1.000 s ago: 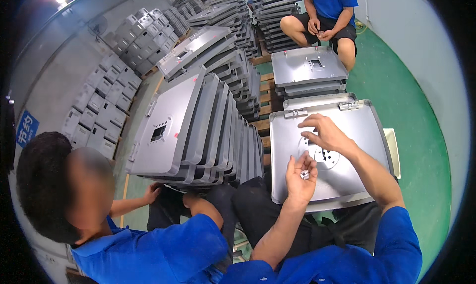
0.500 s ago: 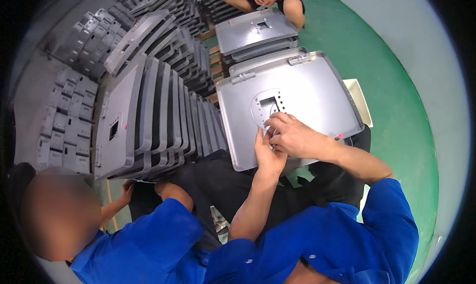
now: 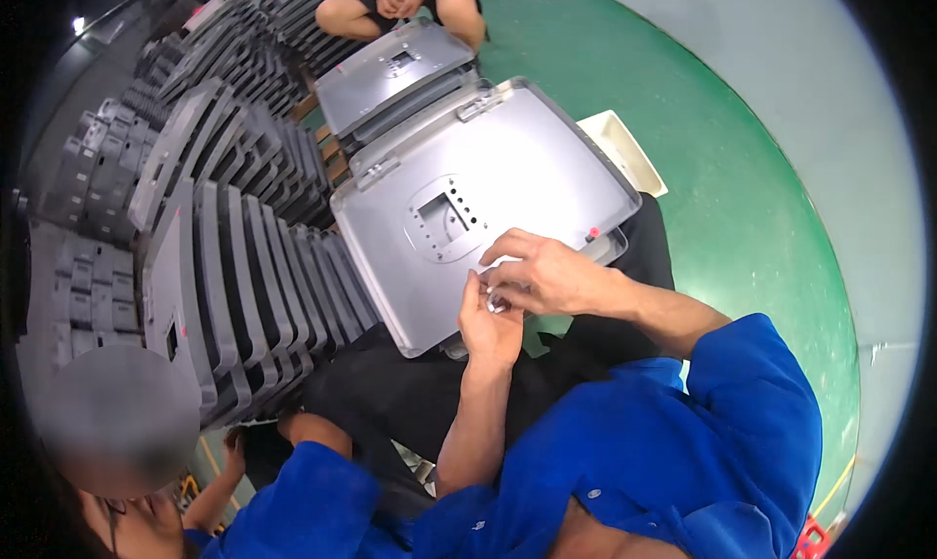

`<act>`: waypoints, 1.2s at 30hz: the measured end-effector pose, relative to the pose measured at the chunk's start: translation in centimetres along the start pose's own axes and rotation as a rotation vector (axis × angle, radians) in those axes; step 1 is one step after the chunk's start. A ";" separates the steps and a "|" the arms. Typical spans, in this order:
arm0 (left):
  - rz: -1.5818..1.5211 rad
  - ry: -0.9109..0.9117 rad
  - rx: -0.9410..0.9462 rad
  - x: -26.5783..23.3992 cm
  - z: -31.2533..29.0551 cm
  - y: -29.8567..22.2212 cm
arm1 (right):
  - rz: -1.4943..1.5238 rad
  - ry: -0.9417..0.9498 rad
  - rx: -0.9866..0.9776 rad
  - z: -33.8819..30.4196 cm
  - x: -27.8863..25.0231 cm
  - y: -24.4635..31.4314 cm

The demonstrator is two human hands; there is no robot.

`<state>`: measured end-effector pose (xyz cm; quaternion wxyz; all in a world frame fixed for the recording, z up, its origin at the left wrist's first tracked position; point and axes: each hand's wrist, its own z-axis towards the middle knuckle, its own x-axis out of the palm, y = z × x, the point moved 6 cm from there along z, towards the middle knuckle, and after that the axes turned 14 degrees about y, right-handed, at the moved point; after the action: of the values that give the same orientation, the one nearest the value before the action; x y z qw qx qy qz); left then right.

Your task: Assembling and inspecting metal plate components for industrial or electronic cases.

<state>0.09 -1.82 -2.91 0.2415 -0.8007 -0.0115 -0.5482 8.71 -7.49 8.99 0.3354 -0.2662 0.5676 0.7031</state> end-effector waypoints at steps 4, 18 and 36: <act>0.014 0.045 -0.064 0.7 -0.1 0.8 | 0.022 0.032 -0.026 -1.0 1.7 0.6; -0.125 -0.097 -0.008 -0.7 -1.6 -1.5 | 0.109 -0.027 -0.038 -1.9 0.0 0.8; 0.186 -0.275 1.208 -0.5 -18.1 -26.2 | 0.914 0.046 -0.095 17.4 -1.3 5.3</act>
<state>-23.37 14.20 11.55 0.6943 -0.5839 -0.2807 -0.3135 5.53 8.59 17.01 -0.0342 -0.0193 0.6012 0.7981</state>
